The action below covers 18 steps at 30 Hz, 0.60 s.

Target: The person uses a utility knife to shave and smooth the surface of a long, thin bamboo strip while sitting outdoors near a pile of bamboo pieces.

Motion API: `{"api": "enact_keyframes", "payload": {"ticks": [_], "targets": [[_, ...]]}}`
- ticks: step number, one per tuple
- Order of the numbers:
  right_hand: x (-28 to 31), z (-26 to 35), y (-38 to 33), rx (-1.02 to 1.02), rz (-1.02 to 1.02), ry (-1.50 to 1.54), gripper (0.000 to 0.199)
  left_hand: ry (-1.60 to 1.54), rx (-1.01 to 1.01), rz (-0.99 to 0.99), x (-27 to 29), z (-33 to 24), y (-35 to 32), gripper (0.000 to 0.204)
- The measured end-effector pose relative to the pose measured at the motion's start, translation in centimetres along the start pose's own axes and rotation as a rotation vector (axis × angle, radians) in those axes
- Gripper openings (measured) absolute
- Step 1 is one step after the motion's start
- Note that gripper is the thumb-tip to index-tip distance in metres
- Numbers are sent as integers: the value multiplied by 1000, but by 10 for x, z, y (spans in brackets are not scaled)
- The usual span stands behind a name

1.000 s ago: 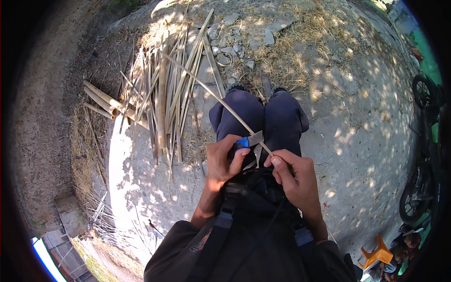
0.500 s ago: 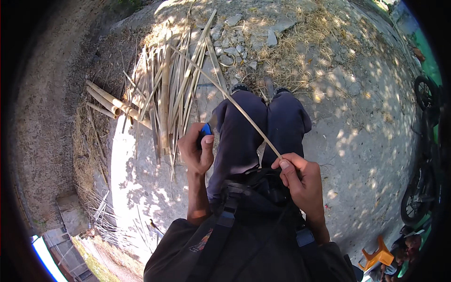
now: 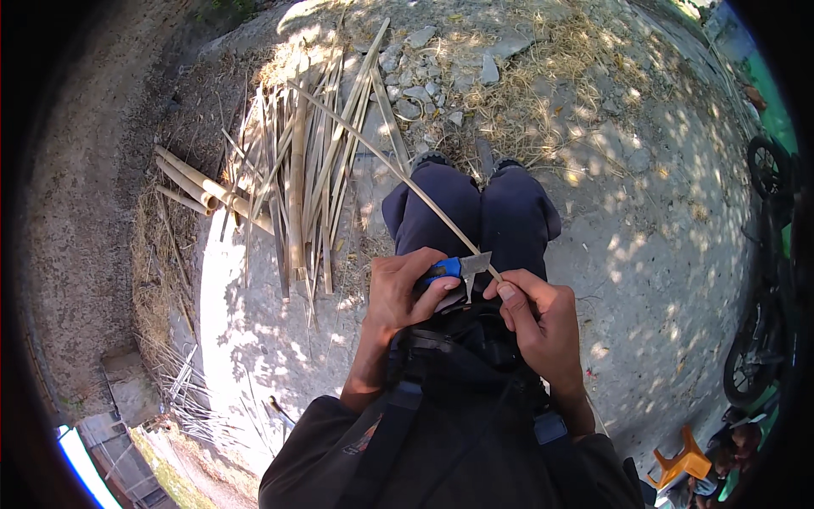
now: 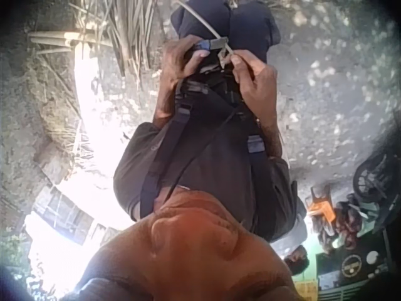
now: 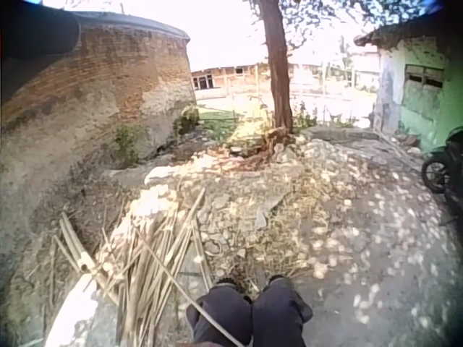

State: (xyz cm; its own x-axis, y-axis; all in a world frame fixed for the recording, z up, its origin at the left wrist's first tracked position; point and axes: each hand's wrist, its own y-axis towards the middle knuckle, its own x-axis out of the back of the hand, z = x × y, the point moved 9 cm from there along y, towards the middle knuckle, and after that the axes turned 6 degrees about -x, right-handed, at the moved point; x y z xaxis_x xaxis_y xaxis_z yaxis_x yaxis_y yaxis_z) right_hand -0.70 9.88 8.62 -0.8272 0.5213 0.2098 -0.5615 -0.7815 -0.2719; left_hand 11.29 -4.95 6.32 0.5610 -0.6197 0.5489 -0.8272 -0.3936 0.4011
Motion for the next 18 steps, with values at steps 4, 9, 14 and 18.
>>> {"api": "enact_keyframes", "payload": {"ticks": [4,9,14,18], "targets": [[2,4,-3,7,4,-25,21,47,-31,-3,3,-1,3,28],[5,3,-6,-15,16,-19,21,107,-88,-37,8,-5,9,27],[5,-3,-14,-40,22,36,21,164,79,-262,38,25,2,29],[8,-13,-30,-101,70,18,20,287,185,-418,85,61,7,29]]}}
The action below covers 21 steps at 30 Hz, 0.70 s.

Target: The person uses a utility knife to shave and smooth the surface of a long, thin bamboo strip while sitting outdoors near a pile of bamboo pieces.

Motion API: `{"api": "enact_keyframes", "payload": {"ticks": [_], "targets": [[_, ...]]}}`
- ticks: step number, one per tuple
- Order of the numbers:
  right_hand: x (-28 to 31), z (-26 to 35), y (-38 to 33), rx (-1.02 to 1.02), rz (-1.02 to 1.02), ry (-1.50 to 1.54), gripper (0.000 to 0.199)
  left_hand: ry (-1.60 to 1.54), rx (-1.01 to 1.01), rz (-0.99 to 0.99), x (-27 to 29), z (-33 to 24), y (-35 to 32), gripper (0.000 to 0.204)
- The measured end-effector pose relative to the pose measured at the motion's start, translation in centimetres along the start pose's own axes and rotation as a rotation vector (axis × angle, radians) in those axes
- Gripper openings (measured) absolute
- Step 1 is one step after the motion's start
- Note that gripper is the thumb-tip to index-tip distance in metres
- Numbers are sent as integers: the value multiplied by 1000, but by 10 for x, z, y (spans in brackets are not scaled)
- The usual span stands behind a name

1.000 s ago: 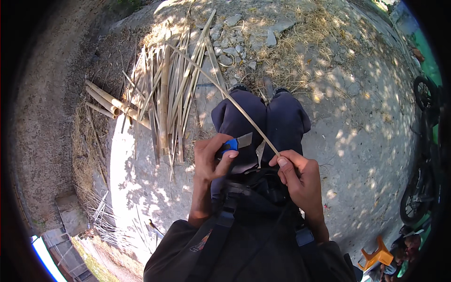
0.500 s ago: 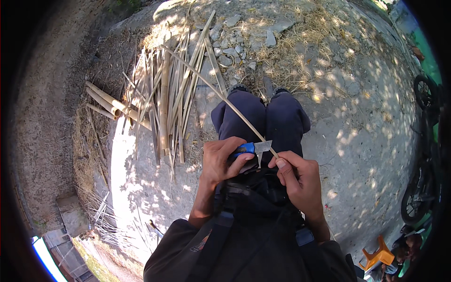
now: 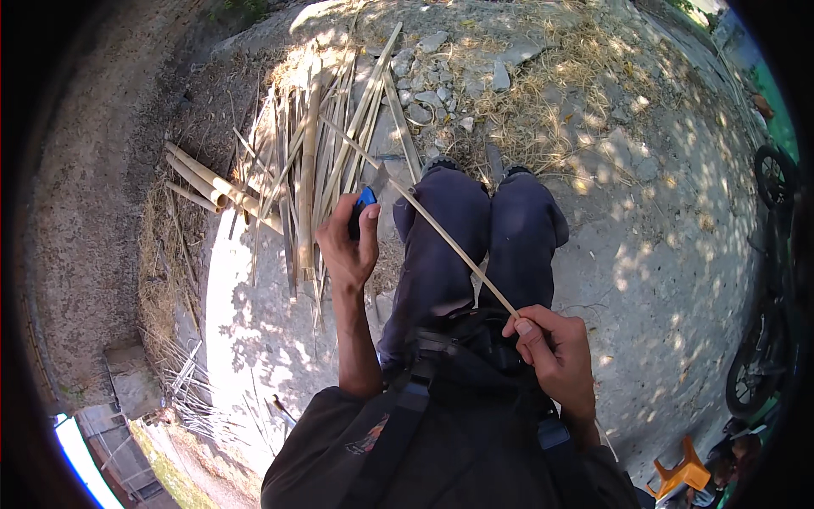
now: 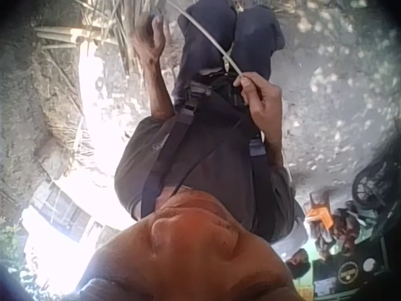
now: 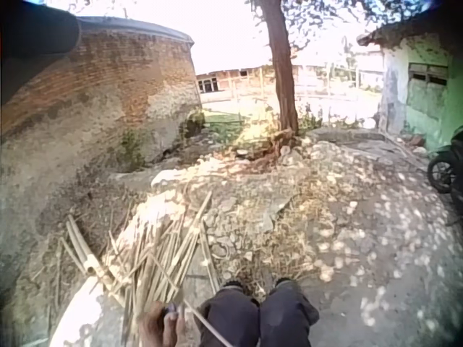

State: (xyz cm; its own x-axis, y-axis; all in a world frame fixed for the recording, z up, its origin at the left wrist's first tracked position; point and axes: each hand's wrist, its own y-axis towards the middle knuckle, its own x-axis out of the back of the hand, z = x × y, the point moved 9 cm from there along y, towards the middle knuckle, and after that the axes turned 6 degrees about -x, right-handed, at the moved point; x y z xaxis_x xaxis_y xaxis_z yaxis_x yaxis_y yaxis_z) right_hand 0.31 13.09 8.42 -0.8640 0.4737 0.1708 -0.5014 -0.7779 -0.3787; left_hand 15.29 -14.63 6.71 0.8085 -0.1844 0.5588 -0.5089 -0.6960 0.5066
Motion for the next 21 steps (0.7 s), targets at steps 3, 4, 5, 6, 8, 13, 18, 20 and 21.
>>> {"api": "enact_keyframes", "payload": {"ticks": [3,4,5,6,8,13,18,20,21], "targets": [[6,-3,-3,-28,-3,-12,20,42,44,-108,20,20,13,33],[9,-4,-1,-29,-25,-2,21,40,40,-105,24,23,13,33],[11,-6,1,-31,-47,8,21,16,49,-148,33,27,9,35],[11,-6,4,-30,-53,9,21,-9,59,-190,39,26,7,36],[12,-5,11,-14,-94,16,21,-69,25,-192,34,12,-3,38],[0,7,20,14,-27,-3,23,-210,-140,202,-16,-47,-26,29],[-11,15,27,48,31,-31,26,-252,-211,357,-38,-62,-44,30],[-14,15,29,48,38,-17,25,-236,-252,358,-41,-67,-48,31],[-14,16,29,48,37,-16,25,-253,-249,369,-45,-68,-49,32]]}}
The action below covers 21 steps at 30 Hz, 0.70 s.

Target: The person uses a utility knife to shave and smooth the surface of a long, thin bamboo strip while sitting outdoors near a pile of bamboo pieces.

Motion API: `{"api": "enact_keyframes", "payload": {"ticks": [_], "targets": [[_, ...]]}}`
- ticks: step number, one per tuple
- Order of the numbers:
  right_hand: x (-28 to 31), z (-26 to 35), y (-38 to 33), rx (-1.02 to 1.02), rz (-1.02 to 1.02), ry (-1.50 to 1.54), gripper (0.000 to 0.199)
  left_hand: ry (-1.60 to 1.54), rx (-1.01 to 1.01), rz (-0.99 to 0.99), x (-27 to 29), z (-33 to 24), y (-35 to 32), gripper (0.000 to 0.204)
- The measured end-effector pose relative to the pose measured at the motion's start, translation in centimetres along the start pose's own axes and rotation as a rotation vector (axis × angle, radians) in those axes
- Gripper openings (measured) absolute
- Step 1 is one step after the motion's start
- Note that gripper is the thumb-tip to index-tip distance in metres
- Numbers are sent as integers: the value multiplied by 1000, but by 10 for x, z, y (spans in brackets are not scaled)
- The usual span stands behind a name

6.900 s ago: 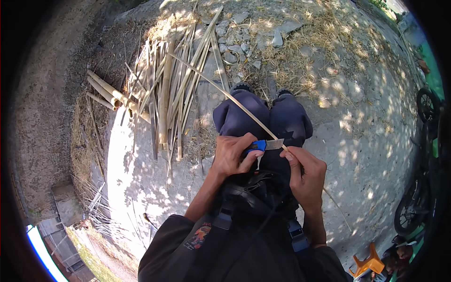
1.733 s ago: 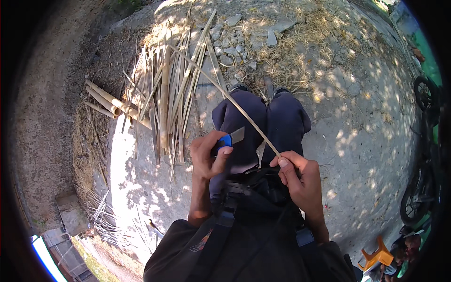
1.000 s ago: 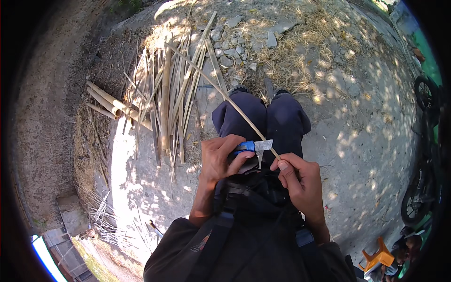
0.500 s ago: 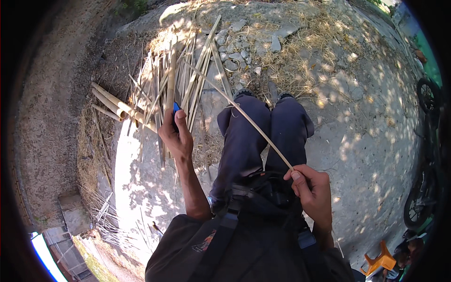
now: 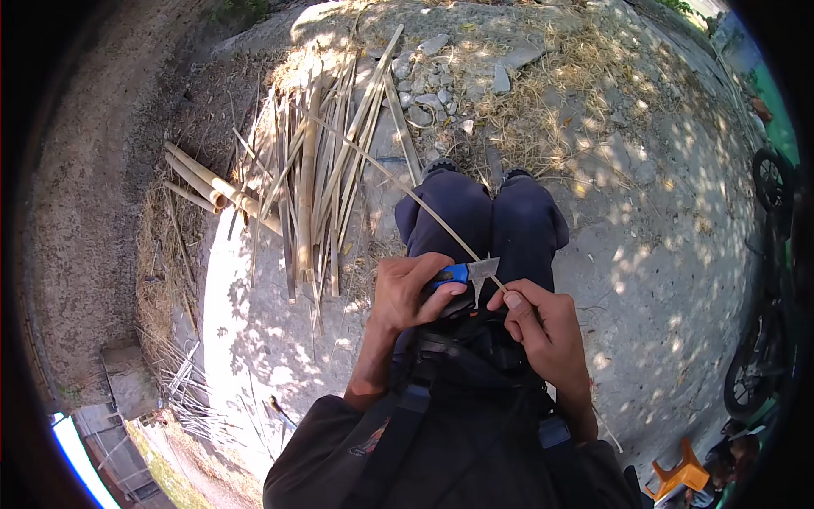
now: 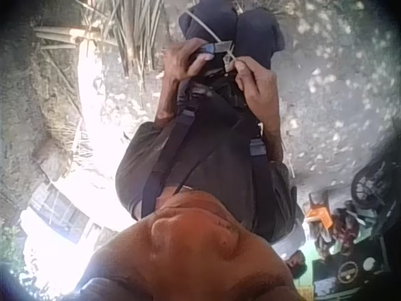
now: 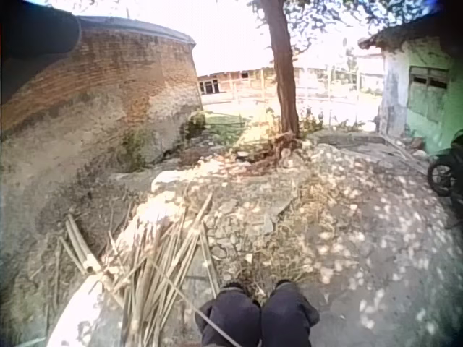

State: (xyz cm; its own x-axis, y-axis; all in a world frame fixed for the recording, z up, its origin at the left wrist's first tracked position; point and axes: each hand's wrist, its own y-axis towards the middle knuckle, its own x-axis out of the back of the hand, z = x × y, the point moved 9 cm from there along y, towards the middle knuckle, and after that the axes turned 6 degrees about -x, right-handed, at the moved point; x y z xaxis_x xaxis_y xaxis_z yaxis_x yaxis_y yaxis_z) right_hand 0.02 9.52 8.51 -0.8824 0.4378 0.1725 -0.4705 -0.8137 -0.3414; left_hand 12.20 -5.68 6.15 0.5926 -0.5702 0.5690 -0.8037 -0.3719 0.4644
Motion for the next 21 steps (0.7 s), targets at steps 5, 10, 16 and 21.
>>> {"api": "enact_keyframes", "payload": {"ticks": [5,10,16,21], "targets": [[0,2,-1,27,-10,-45,24,-7,16,-1,-2,-1,0,34],[2,5,-5,46,-55,-83,22,29,-11,-14,2,-5,5,30],[6,7,-12,44,-84,-116,18,61,-6,-21,11,-6,11,32],[7,11,-15,70,-105,-128,15,120,-30,-22,14,-8,14,33]]}}
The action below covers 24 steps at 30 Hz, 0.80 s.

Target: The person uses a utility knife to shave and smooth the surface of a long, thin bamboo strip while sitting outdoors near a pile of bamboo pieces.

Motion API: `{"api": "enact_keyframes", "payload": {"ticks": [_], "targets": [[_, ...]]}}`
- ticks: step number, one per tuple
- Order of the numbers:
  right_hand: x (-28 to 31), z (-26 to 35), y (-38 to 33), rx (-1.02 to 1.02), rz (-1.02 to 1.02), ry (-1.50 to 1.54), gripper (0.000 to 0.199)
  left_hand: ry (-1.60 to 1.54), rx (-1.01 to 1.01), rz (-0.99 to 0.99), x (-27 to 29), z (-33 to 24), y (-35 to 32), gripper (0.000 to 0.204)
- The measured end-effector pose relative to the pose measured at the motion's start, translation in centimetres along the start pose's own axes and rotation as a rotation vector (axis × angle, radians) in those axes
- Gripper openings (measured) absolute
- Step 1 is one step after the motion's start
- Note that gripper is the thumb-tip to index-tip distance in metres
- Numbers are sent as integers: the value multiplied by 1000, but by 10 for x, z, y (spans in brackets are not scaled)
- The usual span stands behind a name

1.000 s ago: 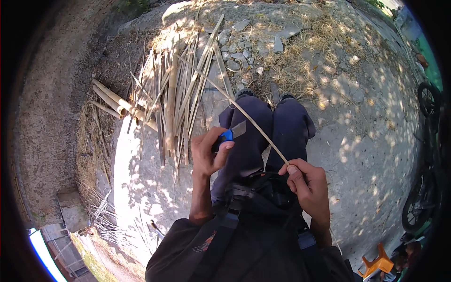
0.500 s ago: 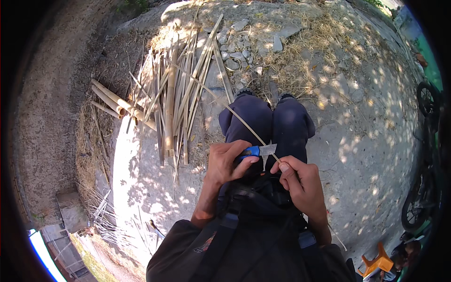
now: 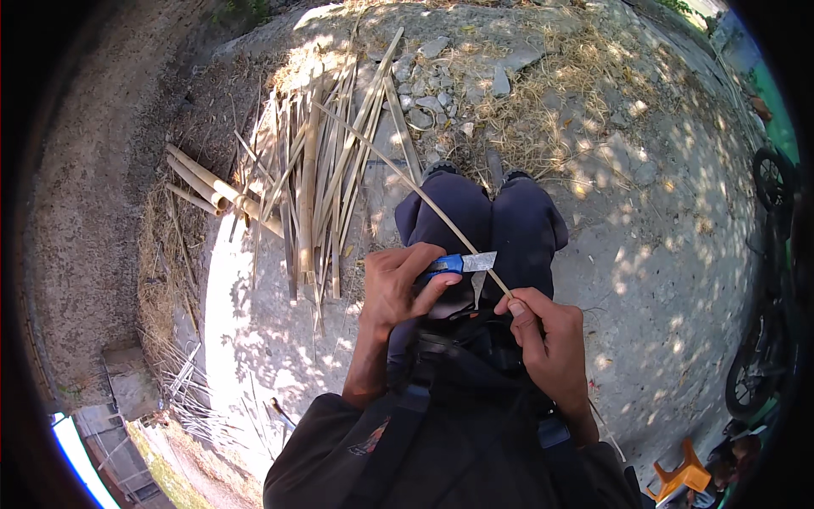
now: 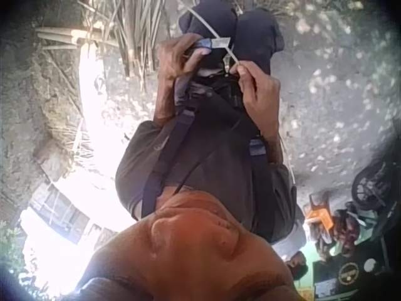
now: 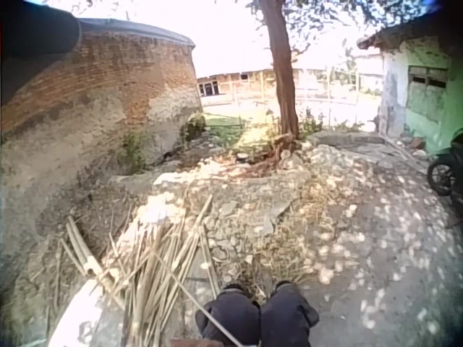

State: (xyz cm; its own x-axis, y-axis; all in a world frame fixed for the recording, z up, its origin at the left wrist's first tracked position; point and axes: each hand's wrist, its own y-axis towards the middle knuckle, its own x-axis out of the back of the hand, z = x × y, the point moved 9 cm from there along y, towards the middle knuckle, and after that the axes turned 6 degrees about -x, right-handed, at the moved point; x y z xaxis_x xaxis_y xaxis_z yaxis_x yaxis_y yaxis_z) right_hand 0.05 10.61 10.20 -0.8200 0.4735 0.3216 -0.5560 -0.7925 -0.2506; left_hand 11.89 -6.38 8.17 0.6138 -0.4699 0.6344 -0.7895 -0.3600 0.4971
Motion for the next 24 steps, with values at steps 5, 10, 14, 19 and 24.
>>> {"api": "enact_keyframes", "payload": {"ticks": [5,10,14,19,24], "targets": [[3,5,-4,112,-130,-30,20,8,-7,11,-1,-1,2,38],[5,6,-6,69,-73,-86,12,12,11,16,1,-4,5,37],[7,0,-12,40,-27,-72,12,51,69,-138,18,20,0,32],[7,-10,-30,-20,19,-12,14,216,281,-354,76,91,-11,27],[19,-16,-28,-93,24,-8,16,206,275,-580,105,111,-21,40]]}}
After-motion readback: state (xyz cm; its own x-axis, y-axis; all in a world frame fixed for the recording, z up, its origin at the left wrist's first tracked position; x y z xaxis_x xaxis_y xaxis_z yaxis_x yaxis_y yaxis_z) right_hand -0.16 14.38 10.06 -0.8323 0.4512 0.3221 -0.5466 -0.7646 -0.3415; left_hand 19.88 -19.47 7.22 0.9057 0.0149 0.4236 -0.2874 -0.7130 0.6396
